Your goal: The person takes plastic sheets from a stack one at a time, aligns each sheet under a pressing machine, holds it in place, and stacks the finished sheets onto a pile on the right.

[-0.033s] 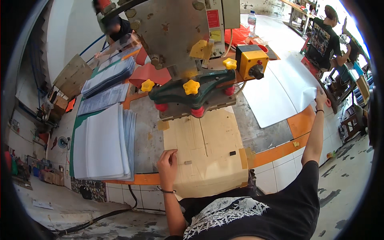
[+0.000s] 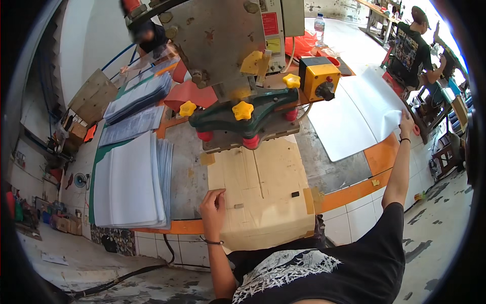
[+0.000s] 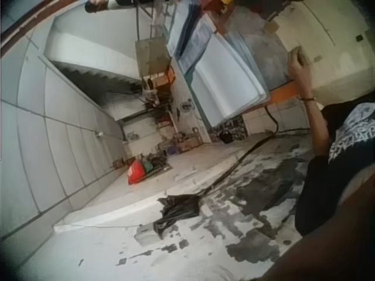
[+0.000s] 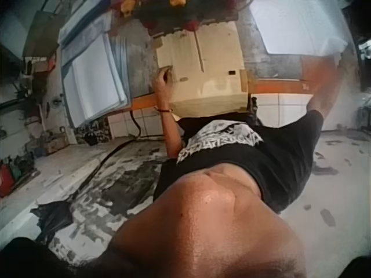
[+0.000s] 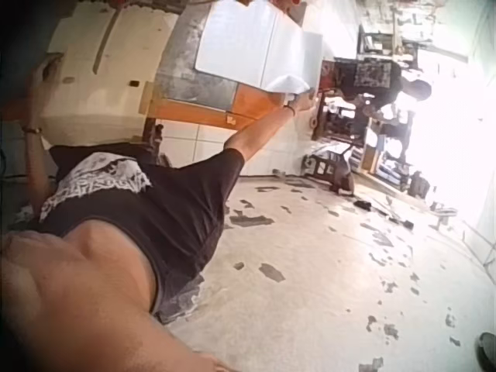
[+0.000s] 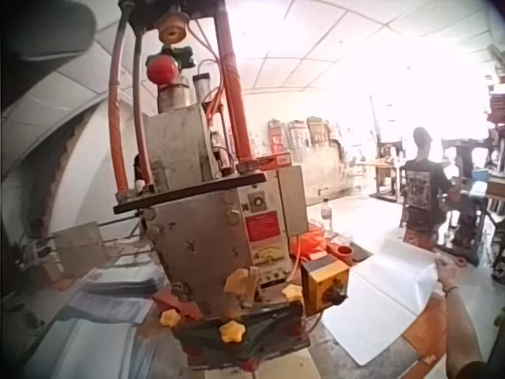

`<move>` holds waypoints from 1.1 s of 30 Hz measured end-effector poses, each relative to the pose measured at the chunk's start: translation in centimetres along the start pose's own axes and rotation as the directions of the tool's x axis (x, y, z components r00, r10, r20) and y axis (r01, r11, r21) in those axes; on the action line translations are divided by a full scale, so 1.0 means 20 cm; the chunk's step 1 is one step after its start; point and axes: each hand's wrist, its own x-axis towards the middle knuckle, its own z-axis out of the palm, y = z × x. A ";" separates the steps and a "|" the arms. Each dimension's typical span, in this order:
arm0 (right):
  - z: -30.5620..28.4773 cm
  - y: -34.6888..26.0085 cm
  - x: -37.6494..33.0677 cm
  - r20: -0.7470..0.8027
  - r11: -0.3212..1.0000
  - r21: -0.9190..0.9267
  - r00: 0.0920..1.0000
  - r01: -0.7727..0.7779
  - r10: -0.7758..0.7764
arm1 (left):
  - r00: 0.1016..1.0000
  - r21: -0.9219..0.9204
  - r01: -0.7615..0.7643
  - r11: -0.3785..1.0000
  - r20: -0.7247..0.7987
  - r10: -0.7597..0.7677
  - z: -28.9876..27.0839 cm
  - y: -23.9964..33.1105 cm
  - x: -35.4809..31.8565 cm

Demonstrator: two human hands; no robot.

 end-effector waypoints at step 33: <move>-0.03 -0.59 -1.41 0.391 0.796 -0.258 0.813 0.548 -0.432 | 0.805 0.394 -0.060 0.917 -0.524 0.278 -0.41 -0.05 -0.06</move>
